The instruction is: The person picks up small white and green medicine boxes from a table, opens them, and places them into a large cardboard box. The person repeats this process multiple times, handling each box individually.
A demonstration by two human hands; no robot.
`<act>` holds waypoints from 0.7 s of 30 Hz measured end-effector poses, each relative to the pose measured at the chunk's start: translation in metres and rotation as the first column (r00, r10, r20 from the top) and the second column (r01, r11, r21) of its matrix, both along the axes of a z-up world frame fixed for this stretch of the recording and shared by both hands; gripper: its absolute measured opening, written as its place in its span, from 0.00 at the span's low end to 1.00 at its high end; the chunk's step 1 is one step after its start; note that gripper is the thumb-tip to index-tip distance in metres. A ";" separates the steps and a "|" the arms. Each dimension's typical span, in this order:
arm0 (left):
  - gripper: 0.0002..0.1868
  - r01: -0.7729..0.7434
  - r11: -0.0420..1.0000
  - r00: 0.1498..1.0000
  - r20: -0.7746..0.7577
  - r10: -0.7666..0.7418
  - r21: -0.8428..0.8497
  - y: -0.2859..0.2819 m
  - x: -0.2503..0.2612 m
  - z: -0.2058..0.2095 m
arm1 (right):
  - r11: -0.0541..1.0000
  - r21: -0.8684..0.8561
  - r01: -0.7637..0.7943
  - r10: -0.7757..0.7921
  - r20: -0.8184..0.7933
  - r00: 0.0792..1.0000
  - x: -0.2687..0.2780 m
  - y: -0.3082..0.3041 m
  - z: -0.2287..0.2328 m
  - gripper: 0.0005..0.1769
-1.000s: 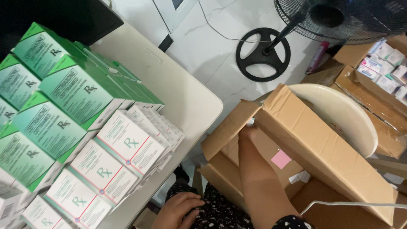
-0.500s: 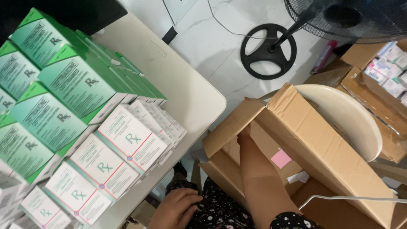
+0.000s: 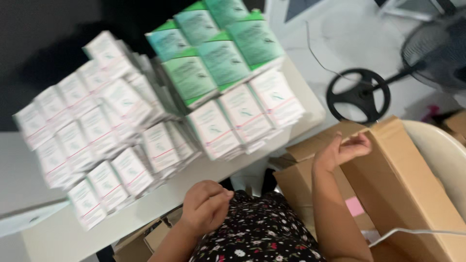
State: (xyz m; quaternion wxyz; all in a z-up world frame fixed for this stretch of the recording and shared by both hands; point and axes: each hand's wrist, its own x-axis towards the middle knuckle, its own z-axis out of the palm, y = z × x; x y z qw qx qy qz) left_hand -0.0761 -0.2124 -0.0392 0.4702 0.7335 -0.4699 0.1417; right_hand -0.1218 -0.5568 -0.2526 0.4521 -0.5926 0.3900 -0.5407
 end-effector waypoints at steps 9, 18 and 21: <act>0.33 -0.761 0.548 0.606 0.079 0.791 0.347 0.121 0.024 0.006 | 0.350 -0.759 -0.549 0.840 -0.004 0.543 0.048 0.175 0.215 0.07; 0.21 -0.678 0.547 0.572 -0.114 0.812 0.491 0.173 0.026 -0.004 | 0.160 -0.163 -0.974 0.660 -0.716 0.228 0.123 0.297 0.208 0.47; 0.17 -0.662 0.587 0.609 -0.122 0.784 0.466 0.178 0.029 -0.006 | 0.189 -0.136 -0.972 0.650 -0.725 0.228 0.130 0.305 0.189 0.53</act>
